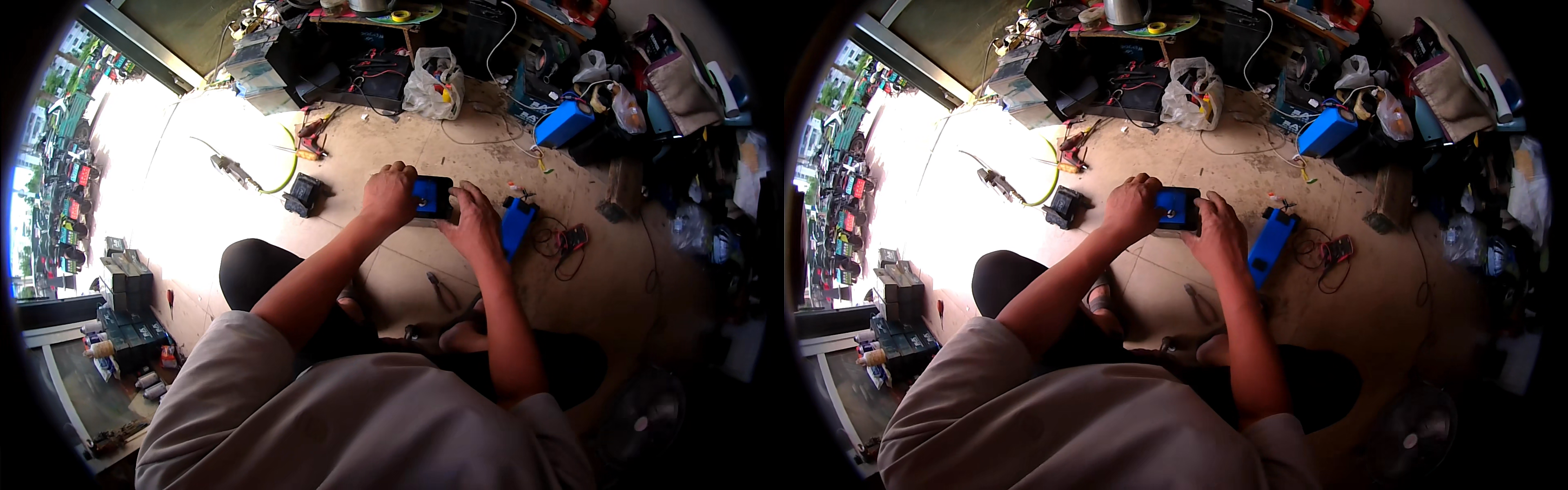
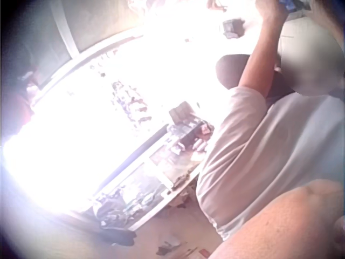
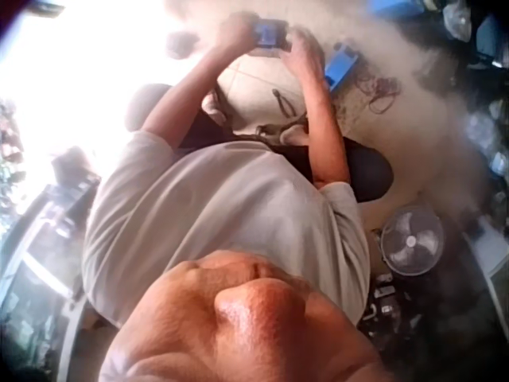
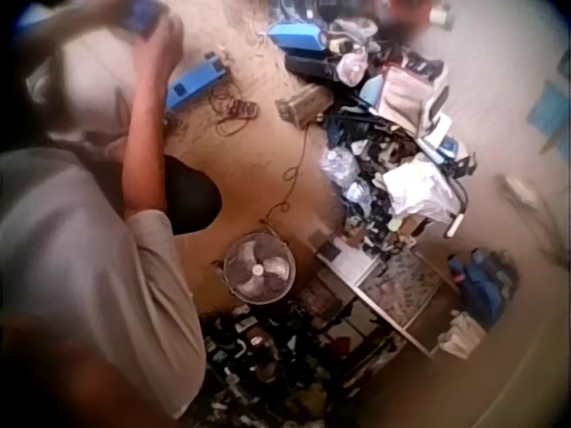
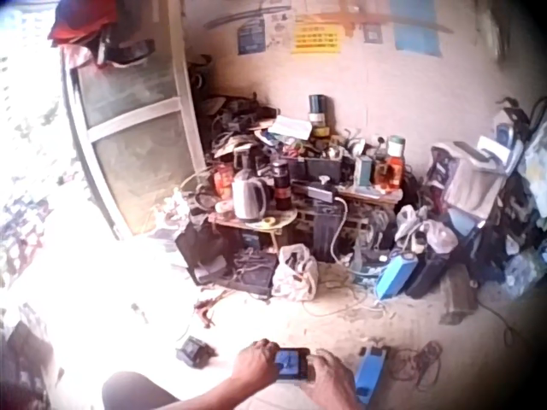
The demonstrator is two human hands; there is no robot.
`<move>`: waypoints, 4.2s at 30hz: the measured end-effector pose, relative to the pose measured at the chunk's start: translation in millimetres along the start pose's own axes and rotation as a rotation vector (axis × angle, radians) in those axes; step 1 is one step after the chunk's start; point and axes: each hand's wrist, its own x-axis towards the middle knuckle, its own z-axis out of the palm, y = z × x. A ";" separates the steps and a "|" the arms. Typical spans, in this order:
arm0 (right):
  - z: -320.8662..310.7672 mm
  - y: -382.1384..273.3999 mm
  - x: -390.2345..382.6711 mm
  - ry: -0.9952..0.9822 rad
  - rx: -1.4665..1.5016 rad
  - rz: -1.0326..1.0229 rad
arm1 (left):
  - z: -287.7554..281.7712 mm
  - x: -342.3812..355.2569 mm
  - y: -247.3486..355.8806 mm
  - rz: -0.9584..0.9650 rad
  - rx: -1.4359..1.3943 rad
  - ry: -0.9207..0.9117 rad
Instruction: The person manipulates several blue and black battery units by hand, opening a black plastic casing and handling internal wiring or connectors.
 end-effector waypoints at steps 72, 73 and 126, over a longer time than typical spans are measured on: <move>41.6 -26.1 117.7 -1.043 -0.379 0.586 | 58.0 -13.8 -29.5 0.113 0.249 0.110; 46.0 -23.5 118.1 -1.067 -0.456 0.578 | 53.5 -14.5 -27.9 0.101 0.280 0.068; 148.7 45.5 -118.8 -0.564 -0.013 0.544 | 46.1 12.1 -56.1 0.271 -0.287 0.058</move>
